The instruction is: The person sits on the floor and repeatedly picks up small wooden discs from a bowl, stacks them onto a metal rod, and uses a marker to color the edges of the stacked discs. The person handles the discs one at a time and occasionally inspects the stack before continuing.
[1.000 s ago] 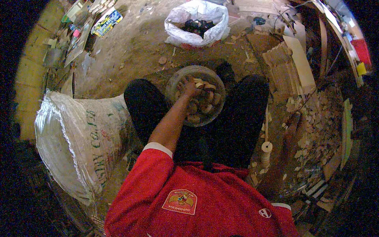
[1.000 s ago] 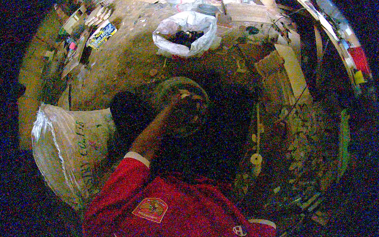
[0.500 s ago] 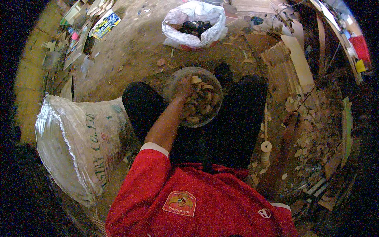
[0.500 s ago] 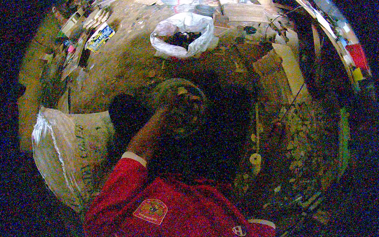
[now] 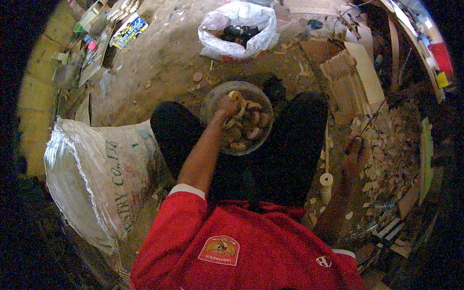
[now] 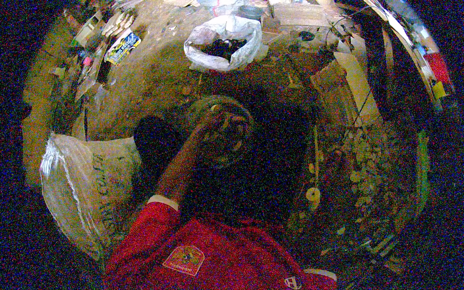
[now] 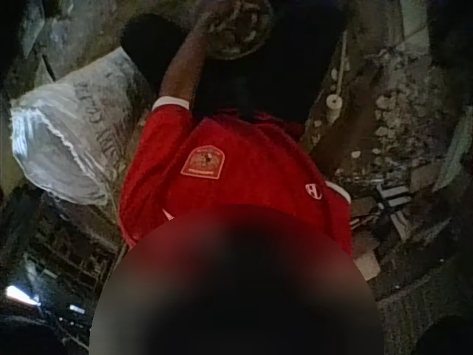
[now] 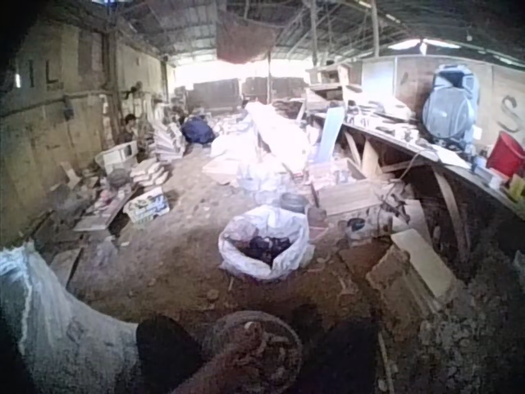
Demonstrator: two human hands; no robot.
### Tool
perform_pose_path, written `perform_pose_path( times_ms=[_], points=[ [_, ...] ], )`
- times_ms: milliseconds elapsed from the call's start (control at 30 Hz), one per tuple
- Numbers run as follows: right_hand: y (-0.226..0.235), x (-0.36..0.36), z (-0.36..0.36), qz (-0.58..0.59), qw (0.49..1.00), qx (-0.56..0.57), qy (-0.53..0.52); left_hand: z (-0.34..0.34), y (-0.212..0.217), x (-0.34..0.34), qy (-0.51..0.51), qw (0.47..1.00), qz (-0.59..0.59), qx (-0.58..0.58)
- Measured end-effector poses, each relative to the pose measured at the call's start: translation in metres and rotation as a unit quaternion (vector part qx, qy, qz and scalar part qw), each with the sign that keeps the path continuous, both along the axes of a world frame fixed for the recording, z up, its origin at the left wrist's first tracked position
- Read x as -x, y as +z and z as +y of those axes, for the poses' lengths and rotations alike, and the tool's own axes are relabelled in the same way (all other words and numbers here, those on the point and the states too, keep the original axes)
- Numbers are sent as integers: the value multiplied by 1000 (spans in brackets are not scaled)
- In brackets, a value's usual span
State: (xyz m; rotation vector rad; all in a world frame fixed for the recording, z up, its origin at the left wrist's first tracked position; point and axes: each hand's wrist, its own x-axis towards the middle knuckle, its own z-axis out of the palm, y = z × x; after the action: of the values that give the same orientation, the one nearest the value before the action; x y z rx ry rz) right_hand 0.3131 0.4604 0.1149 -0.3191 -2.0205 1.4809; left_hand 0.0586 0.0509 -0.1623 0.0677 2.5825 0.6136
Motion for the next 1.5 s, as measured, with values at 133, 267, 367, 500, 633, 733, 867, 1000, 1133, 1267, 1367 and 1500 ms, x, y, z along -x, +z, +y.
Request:
perform_pose_path(
  times_ms=[133, 267, 367, 500, 633, 733, 867, 1000, 1133, 1267, 1367, 1500],
  points=[
    [5, -2, 2, -43, 997, -57, 1, 0, -7, 0, -84, 992, -87, -21],
    [1, 0, 2, -46, 998, -51, 3, 7, -25, -28, -107, 993, -50, 0],
    [-4, 1, -6, -63, 997, 16, -35, 14, -50, -39, -80, 996, 0, 38],
    [-9, 0, -10, -50, 996, 63, -47, 20, -93, -34, -22, 995, 52, 81],
    [-11, -3, -1, -58, 998, 25, -20, 27, -143, -32, 16, 988, 99, 117],
    [-12, -4, 5, -77, 997, -23, -15, 32, -171, -31, 19, 971, 173, 166],
    [-10, -6, 4, -74, 997, 4, -19, 32, -157, -35, 57, 949, 255, 175],
    [-3, -7, -4, -83, 996, 22, 0, 40, -93, -55, -3, 979, 176, 107],
    [0, -6, -10, -109, 992, -42, -38, 53, -64, -80, -94, 967, 179, 154],
    [-4, -4, -10, -116, 993, -11, -30, 55, -86, -84, -128, 923, 337, 134],
    [-8, -4, -5, -95, 994, 46, 1, 49, -87, -76, -160, 911, 333, 183],
    [-14, -4, 3, -59, 995, 79, 33, 20, -35, -57, -103, 984, 134, 62]
  ],
)
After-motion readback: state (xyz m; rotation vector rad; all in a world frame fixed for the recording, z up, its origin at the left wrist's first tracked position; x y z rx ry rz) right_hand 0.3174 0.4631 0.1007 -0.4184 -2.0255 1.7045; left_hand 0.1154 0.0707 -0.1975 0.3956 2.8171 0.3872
